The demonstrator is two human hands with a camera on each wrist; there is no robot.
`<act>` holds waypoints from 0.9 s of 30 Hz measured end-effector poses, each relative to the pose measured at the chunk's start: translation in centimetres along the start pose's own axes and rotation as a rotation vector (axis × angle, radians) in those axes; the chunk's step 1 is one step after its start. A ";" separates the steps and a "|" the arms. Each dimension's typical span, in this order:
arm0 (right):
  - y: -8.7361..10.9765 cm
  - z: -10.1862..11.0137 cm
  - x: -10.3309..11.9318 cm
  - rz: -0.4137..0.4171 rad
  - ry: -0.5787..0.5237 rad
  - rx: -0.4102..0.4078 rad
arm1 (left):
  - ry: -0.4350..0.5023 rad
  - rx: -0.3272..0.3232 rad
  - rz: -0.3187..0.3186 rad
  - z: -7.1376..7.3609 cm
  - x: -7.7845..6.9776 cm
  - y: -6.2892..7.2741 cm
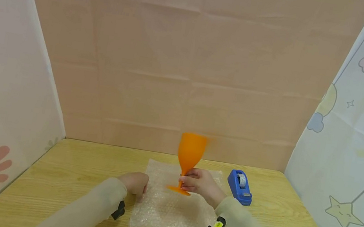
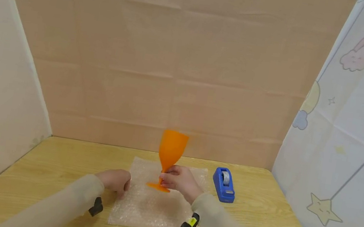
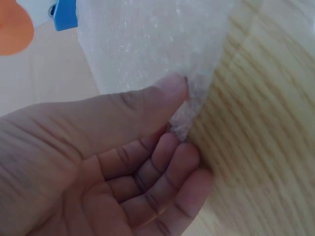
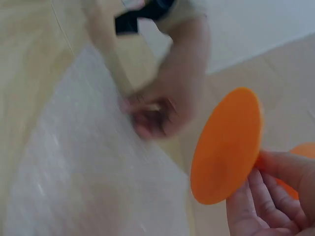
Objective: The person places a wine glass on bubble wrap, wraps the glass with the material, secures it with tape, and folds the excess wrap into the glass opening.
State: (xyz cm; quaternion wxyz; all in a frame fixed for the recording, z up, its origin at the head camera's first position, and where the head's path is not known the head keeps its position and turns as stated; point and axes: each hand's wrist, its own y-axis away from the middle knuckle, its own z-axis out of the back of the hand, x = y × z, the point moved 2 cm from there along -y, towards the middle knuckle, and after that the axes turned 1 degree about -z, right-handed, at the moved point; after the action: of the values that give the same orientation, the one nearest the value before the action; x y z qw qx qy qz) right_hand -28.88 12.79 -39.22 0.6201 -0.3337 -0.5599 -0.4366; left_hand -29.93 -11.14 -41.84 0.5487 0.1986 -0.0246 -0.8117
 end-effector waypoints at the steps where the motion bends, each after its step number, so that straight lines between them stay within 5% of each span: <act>1: -0.1 -0.9 -0.2 -0.010 -0.017 0.019 | 0.004 0.001 0.003 0.0 0.0 0.1; 9: 0.1 -5.3 -2.9 -0.134 -0.117 0.098 | 0.018 -0.001 -0.006 0.3 -0.4 0.4; 27: 0.4 -7.3 -4.5 -0.191 -0.131 0.112 | -0.026 -0.011 -0.016 0.4 -0.5 0.2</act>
State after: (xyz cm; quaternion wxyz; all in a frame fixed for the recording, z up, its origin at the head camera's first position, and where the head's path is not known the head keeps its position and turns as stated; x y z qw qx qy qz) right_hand -25.54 7.15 -44.74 0.5556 -0.2715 -0.6518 -0.4390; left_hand -29.70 -10.82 -41.29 0.5427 0.1851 -0.0258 -0.8188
